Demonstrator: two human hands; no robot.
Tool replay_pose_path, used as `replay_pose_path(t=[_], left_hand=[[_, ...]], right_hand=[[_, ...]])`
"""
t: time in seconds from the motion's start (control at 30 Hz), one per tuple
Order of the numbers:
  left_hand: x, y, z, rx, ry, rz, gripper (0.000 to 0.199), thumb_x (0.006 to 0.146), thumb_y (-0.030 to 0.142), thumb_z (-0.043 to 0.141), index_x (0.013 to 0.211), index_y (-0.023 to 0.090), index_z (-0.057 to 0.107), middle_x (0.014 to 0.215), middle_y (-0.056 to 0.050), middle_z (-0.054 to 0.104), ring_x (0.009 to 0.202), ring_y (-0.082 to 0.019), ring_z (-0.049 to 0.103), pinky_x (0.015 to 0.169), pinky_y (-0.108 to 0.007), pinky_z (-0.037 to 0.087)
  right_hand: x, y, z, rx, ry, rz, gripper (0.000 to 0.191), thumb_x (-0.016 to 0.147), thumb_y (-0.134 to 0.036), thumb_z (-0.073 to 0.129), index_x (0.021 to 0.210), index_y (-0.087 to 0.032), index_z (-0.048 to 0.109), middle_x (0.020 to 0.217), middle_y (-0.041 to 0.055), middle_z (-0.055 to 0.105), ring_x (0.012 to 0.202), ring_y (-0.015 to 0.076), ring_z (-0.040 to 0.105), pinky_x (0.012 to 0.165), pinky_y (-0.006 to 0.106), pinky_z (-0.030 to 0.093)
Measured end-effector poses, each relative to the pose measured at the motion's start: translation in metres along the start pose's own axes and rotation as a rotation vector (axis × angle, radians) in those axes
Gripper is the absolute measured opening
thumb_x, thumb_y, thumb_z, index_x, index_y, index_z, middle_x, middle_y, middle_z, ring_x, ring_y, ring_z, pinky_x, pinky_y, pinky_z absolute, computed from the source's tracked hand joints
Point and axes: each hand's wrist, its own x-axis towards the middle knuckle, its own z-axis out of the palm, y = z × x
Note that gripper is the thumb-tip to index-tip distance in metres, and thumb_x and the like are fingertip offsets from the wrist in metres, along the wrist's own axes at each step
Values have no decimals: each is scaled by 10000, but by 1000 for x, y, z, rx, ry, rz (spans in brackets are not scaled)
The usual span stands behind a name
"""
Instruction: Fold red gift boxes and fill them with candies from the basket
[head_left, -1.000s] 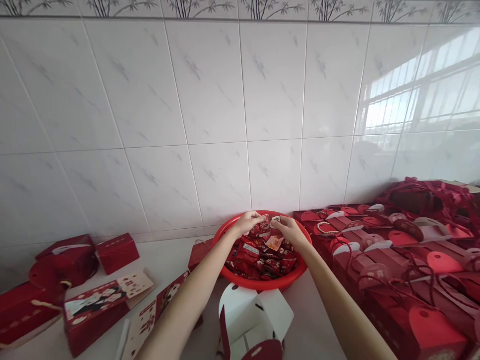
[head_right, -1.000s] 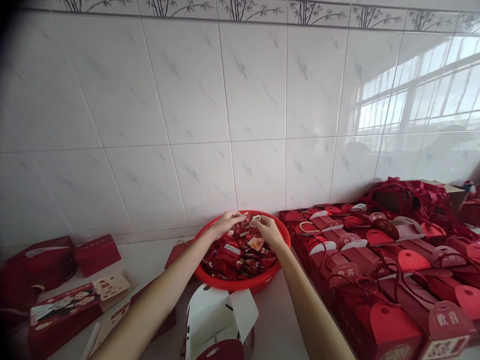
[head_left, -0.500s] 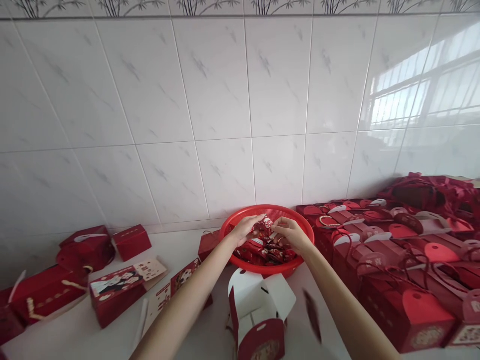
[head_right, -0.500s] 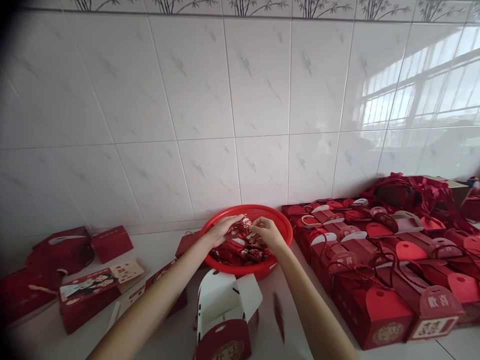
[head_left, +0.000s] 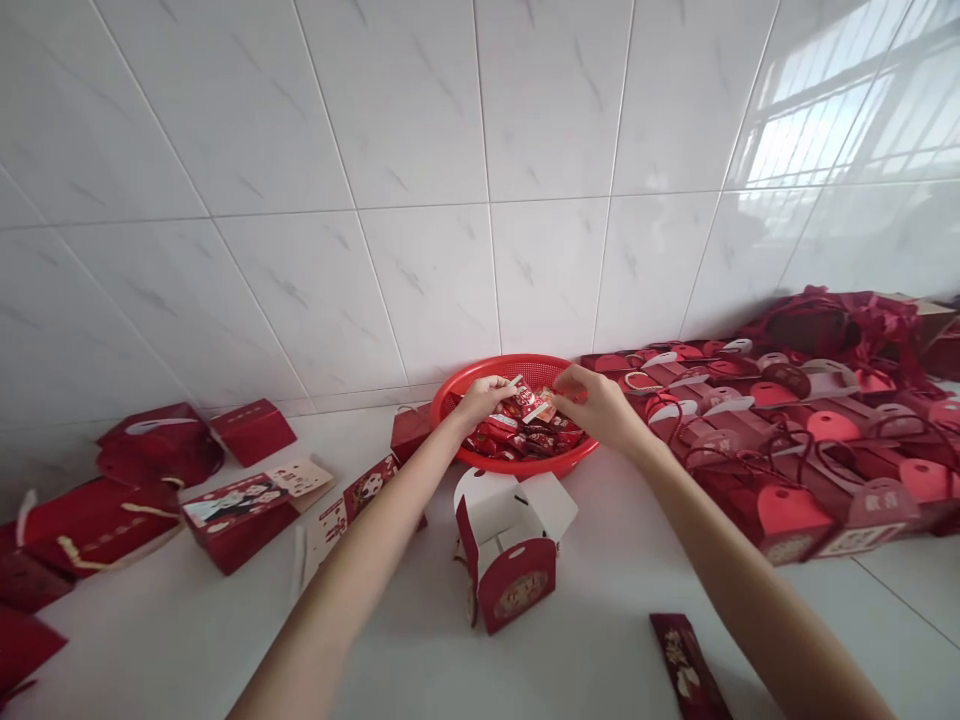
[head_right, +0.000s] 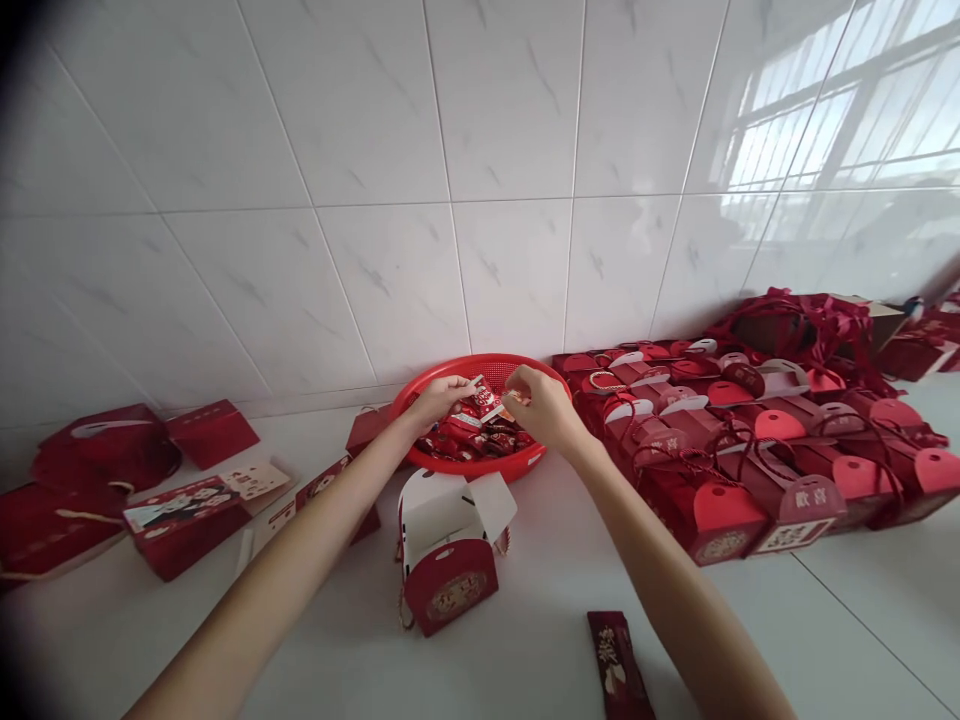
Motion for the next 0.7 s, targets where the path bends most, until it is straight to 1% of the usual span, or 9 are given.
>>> replay_pose_path(t=[0.07,0.13,0.2,0.23,0.33,0.47,0.57,0.63,0.7], left_hand=[[0,0,0,2,35,23,120,721,196,744,704,158,632,653,26,600,512,-70,461,517,-197,371],[1,-2,-1,-9,84,50,114,726,188,743,754,166,635,678,28,609,527,-75,487,530,-197,399],[4,-5,-1,-29,139,73,143,735,195,745,830,176,639,705,25,622,549,-84,523,547,-201,426],[6,-6,-2,-41,168,82,167,743,204,745,869,180,639,714,23,626,559,-89,540,556,-204,438],[11,-8,-5,-82,260,97,225,773,227,731,969,183,629,712,18,629,550,-95,563,560,-213,454],[13,-8,-7,-114,351,100,254,801,239,698,1033,175,620,657,24,620,471,-85,522,510,-211,430],[11,-8,-8,-117,375,99,239,795,245,698,1014,173,631,642,28,619,453,-84,516,504,-214,420],[9,-8,-8,-114,380,98,236,779,245,713,992,174,639,663,22,633,469,-89,535,518,-217,428],[8,-8,-7,-114,379,97,229,773,233,715,981,174,642,689,16,644,497,-96,560,533,-218,441]], right_hand=[[-31,-10,-22,-312,-284,-8,37,822,-212,576,827,-200,610,802,31,697,724,188,640,643,283,424],[-67,-12,-36,-619,-553,75,157,825,-292,630,942,-188,644,845,75,715,754,246,668,610,297,394],[-101,-4,-41,-835,-731,153,316,788,-365,701,1012,-145,667,965,159,723,872,342,692,660,340,407],[-116,2,-40,-876,-780,201,357,775,-370,713,1034,-128,671,982,178,720,905,370,693,681,354,409],[-143,22,-31,-875,-836,328,443,681,-262,767,1091,-129,666,1035,180,713,966,384,686,687,338,393],[-146,36,-24,-675,-825,377,380,621,-131,731,990,-196,669,925,80,702,933,290,669,660,285,365],[-143,36,-36,-574,-824,357,333,651,-202,736,975,-226,660,886,51,687,922,276,646,687,299,384],[-151,35,-48,-560,-834,327,414,608,-296,790,998,-246,660,941,60,693,922,302,641,732,342,411],[-169,35,-57,-542,-870,276,514,527,-303,828,1015,-274,670,1027,79,702,938,338,649,784,391,439]])
